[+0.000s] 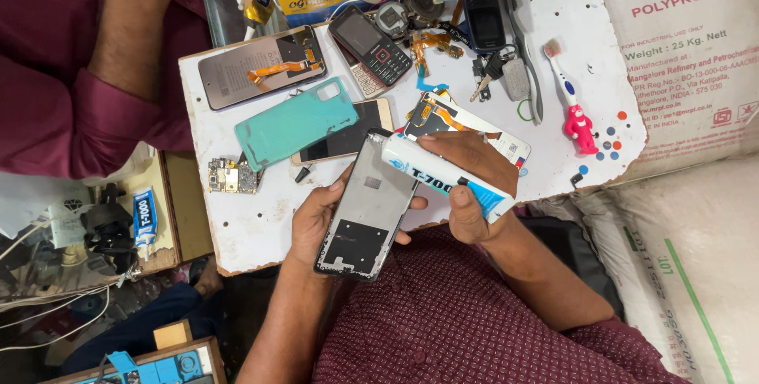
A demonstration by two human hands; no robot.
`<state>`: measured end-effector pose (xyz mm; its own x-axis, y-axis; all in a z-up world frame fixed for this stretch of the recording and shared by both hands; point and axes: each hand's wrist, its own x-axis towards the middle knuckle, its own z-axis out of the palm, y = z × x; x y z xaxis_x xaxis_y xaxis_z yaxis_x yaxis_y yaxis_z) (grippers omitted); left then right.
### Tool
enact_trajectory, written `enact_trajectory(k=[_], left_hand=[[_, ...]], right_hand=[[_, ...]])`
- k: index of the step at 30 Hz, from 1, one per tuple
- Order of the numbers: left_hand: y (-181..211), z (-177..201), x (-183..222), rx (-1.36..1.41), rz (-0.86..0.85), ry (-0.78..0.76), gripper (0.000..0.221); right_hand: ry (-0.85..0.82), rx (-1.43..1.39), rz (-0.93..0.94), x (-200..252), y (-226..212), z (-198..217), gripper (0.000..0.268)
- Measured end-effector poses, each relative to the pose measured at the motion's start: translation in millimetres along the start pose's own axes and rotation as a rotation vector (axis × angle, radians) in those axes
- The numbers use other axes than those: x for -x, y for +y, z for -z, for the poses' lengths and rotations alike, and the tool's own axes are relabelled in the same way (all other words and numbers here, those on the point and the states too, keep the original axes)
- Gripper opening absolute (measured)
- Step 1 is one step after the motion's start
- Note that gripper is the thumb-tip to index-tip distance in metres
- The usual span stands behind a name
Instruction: The person applies adhesive from a tube labeled T-7000 along the inner edges of a disassembled smartphone frame. The person holds the frame with one hand and squeezes the tube with the other, moving around the perimeter to deposit a continuous bead of adhesive.
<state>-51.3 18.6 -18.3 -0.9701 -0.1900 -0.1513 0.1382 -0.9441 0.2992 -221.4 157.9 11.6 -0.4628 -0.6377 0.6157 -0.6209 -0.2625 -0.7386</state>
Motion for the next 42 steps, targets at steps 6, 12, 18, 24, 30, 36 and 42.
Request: enact_trajectory(k=[6, 12, 18, 24, 30, 36, 42], left_hand=[[4, -7, 0, -0.028, 0.002, -0.008, 0.076], [6, -12, 0, -0.036, -0.001, 0.01, 0.075], [6, -11, -1, -0.054, 0.001, 0.013, 0.075], [7, -8, -3, -0.04, -0.01, -0.008, 0.074], [7, -1, -4, -0.038, -0.015, 0.04, 0.072], [11, 3, -5, -0.022, 0.002, 0.117, 0.07], [12, -1, -4, -0.022, -0.029, 0.161, 0.066]], right_hand=[[-0.028, 0.068, 0.035, -2, -2, 1, 0.056], [-0.029, 0.051, 0.03, -4, -2, 0, 0.053], [-0.035, 0.033, 0.033, -4, -3, -1, 0.052], [-0.051, 0.012, 0.051, -5, -1, -3, 0.051], [-0.083, 0.008, 0.094, -7, -1, -5, 0.051], [-0.086, 0.054, 0.117, -11, -5, -5, 0.049], [-0.083, 0.112, 0.1, -10, -7, -9, 0.05]])
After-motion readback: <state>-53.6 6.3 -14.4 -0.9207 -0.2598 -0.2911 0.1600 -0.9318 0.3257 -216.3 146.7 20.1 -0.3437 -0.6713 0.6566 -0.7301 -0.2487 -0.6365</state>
